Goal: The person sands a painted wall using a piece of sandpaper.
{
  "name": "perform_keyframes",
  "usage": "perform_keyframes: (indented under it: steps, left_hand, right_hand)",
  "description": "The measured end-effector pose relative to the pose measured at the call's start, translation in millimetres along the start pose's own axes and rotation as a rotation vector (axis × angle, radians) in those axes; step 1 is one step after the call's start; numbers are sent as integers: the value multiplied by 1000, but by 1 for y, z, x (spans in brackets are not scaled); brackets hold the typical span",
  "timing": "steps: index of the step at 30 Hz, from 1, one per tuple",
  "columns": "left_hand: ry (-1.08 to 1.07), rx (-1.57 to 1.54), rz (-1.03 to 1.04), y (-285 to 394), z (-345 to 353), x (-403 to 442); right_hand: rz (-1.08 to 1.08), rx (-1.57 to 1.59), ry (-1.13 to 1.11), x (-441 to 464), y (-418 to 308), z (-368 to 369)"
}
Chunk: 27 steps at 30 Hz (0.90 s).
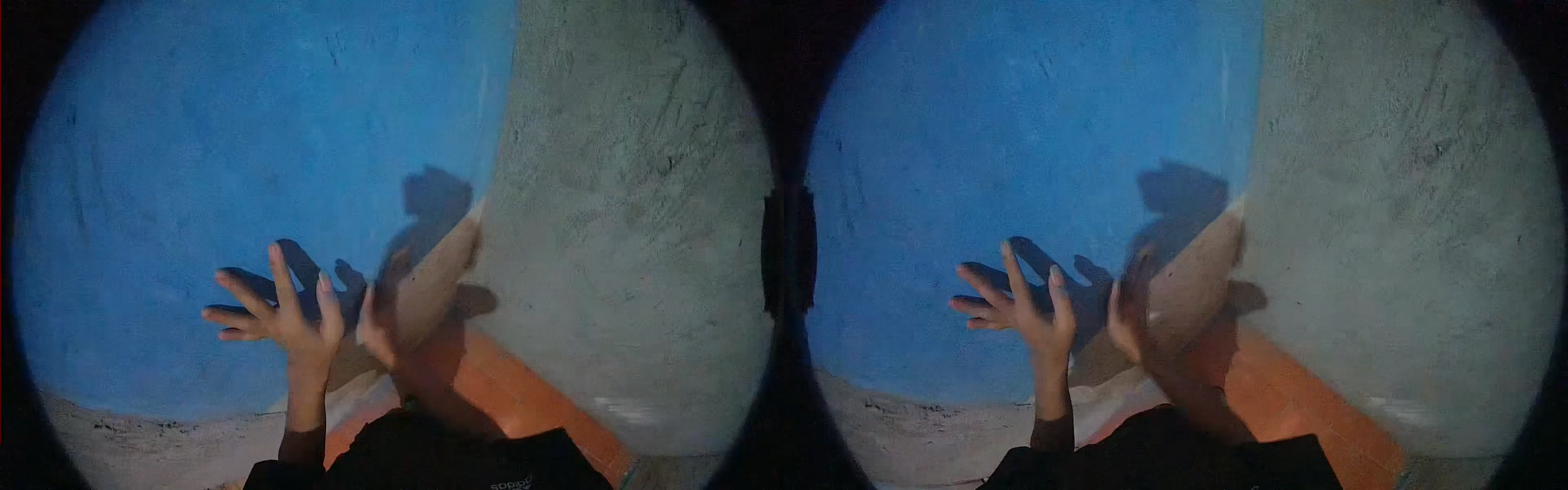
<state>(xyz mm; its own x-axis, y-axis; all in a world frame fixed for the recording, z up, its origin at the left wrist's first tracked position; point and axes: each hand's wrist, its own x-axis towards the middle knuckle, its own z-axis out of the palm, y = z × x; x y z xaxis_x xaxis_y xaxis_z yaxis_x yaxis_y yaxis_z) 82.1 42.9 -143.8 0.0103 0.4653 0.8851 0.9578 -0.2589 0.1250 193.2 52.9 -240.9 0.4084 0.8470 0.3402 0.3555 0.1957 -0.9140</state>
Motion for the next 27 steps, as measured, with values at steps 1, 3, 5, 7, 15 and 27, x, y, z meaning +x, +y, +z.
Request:
perform_keyframes:
  steps: [1, 3, 5, 7, 15, 27]
  left_hand:
    - [3, -7, 9, -1, 0, 0]
    - [-7, 2, 17, 1, -3, 1]
    - [-12, 13, 34, -1, -3, 1]
    - [-5, 26, 46, -1, -2, 1]
    - [58, 30, 57, 2, 5, 8]
    - [13, 5, 23, 78, 61, 31]
  right_hand:
    - [-82, -55, -13, -22, 13, 8]
    - [-249, -159, -46, -46, 60, 30]
    - [-173, -99, 3, 4, 102, 33]
    - [12, 72, 66, 68, 86, -4]
    - [45, 116, 124, 91, 39, -10]
    - [-121, 247, 32, 198, 97, -98]
